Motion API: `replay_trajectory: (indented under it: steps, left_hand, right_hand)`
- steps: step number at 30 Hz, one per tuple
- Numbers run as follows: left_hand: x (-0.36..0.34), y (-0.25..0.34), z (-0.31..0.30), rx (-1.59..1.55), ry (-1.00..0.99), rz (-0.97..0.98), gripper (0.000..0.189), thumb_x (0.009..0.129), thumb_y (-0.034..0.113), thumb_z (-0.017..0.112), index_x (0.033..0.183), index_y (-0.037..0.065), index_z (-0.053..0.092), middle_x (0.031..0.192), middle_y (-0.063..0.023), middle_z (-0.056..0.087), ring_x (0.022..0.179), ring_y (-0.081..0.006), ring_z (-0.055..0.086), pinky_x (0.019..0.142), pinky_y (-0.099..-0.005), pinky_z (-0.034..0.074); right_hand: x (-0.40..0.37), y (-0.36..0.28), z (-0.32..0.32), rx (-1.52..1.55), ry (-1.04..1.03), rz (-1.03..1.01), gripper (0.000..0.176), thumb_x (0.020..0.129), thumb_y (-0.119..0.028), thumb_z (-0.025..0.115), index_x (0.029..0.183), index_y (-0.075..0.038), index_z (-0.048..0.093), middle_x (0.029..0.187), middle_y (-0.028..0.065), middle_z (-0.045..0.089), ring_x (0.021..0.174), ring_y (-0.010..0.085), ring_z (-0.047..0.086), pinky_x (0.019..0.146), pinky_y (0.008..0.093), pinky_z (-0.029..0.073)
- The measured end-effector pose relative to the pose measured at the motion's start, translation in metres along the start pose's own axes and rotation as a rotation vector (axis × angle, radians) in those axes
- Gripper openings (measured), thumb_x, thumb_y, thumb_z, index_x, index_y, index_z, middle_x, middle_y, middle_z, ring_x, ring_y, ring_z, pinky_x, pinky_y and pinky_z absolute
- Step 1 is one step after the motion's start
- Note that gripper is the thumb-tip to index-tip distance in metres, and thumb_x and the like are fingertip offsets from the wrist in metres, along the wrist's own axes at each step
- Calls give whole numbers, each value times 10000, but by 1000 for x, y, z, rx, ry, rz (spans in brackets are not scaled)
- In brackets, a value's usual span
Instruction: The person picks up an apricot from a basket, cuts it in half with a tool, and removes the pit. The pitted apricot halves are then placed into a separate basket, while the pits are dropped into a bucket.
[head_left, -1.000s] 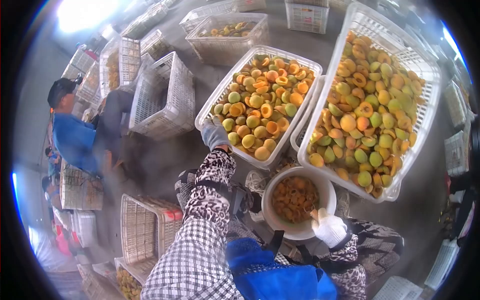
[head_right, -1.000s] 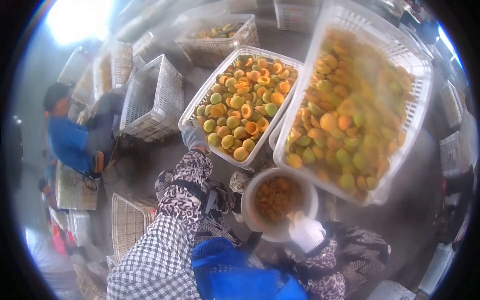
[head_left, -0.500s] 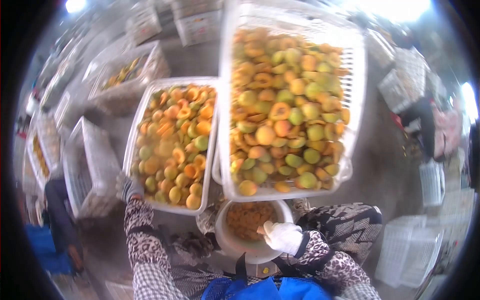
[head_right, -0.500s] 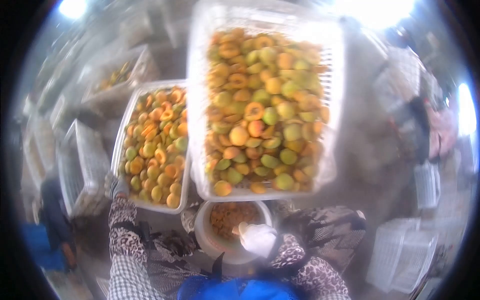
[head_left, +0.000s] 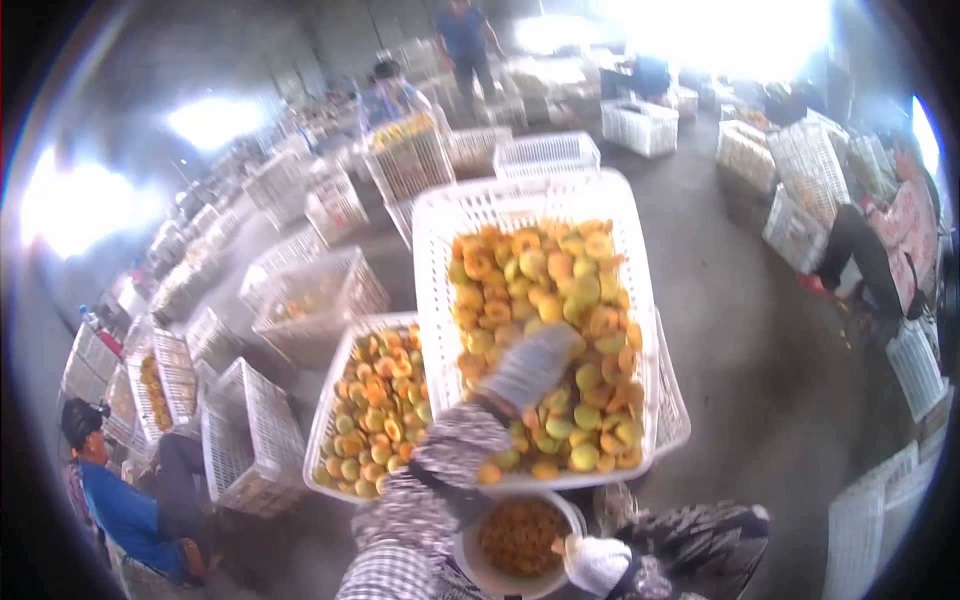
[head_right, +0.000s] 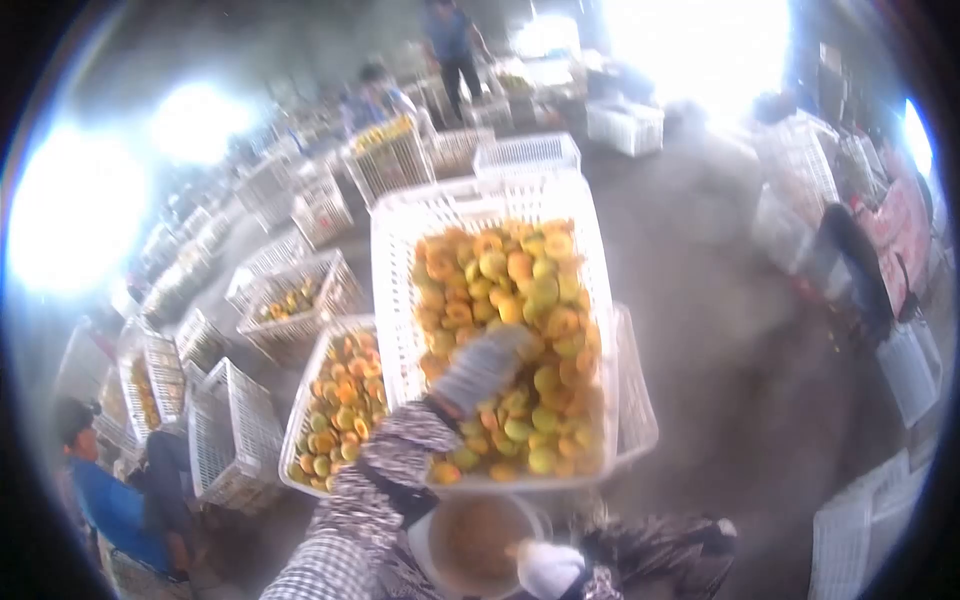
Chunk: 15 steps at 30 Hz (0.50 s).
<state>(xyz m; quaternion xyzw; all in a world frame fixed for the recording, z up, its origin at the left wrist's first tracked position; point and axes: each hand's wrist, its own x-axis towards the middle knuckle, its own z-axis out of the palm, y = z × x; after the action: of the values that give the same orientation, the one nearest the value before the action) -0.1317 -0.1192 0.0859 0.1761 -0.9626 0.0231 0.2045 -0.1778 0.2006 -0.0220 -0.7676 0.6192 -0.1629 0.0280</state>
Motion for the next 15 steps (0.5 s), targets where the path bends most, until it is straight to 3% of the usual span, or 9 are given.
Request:
replay_trajectory:
  steps: [3, 5, 7, 8, 9, 10, 11, 13, 15]
  left_hand:
    - [5, -8, 69, 189, 46, -30, 569, 783, 64, 566, 1340, 141, 478, 1342, -119, 468, 1240, -281, 467, 994, -399, 436]
    - [9, -10, 63, 232, -221, -167, 570, 797, 73, 577, 1351, 139, 461, 1415, -106, 387, 1307, -277, 393, 1016, -406, 418]
    - [11, -12, 55, 164, -183, -219, 604, 770, 59, 621, 1349, 115, 460, 1367, -124, 447, 1236, -284, 469, 998, -407, 436]
    - [4, -14, 48, 81, -42, -356, 541, 813, 82, 582, 1339, 102, 458, 1286, -128, 502, 1165, -299, 512, 966, -389, 458]
    - [-3, -17, 41, -6, 103, -499, 481, 857, 105, 543, 1329, 89, 455, 1205, -131, 556, 1095, -315, 555, 935, -372, 481]
    - [-14, -18, 39, -364, 372, -529, 451, 856, 106, 547, 1299, 82, 469, 1134, -120, 573, 993, -303, 570, 897, -393, 496]
    - [-29, -20, 38, -722, 630, -564, 421, 855, 107, 551, 1270, 75, 484, 1064, -108, 590, 892, -291, 585, 860, -413, 511]
    - [-45, 24, -46, -1489, 533, -1031, 318, 874, 137, 572, 1179, 57, 532, 1014, -83, 607, 966, -261, 606, 883, -507, 503]
    - [-80, 32, -59, -1861, 474, -1012, 332, 860, 154, 591, 1161, 30, 529, 1064, -127, 610, 986, -277, 619, 878, -544, 512]
  right_hand:
    - [-1, 5, -25, 55, 120, 34, 217, 915, -235, 550, 773, -71, 533, 524, 68, 526, 392, 243, 515, 357, 382, 397]
    - [-1, 10, -28, 135, 124, 52, 198, 911, -216, 550, 785, -63, 550, 550, 70, 557, 415, 243, 537, 371, 380, 416]
    - [-3, 15, -26, 376, 300, 58, 141, 899, -173, 545, 843, -50, 584, 633, 78, 631, 492, 251, 594, 429, 374, 470]
    - [-3, 11, -41, 275, 96, 160, 121, 897, -153, 531, 896, -54, 600, 730, 84, 681, 574, 251, 639, 494, 372, 513]
    - [-3, 14, -25, 389, 130, 198, 122, 892, -175, 544, 896, -60, 584, 789, 103, 695, 610, 274, 651, 524, 393, 523]
    - [-4, 22, -10, 482, 116, 118, 206, 872, -243, 603, 875, -41, 558, 640, 107, 592, 550, 314, 607, 468, 409, 480]
    - [15, 6, -72, 390, -44, 239, 208, 866, -234, 629, 848, -47, 539, 647, 116, 597, 561, 316, 614, 483, 426, 484]
    - [25, 2, -67, 603, 203, 232, 202, 853, -213, 641, 954, -63, 553, 755, 174, 631, 655, 368, 628, 567, 444, 511]
    - [35, -3, -80, 809, 55, 373, 227, 859, -171, 601, 1050, -54, 562, 839, 216, 622, 790, 393, 621, 682, 422, 507]
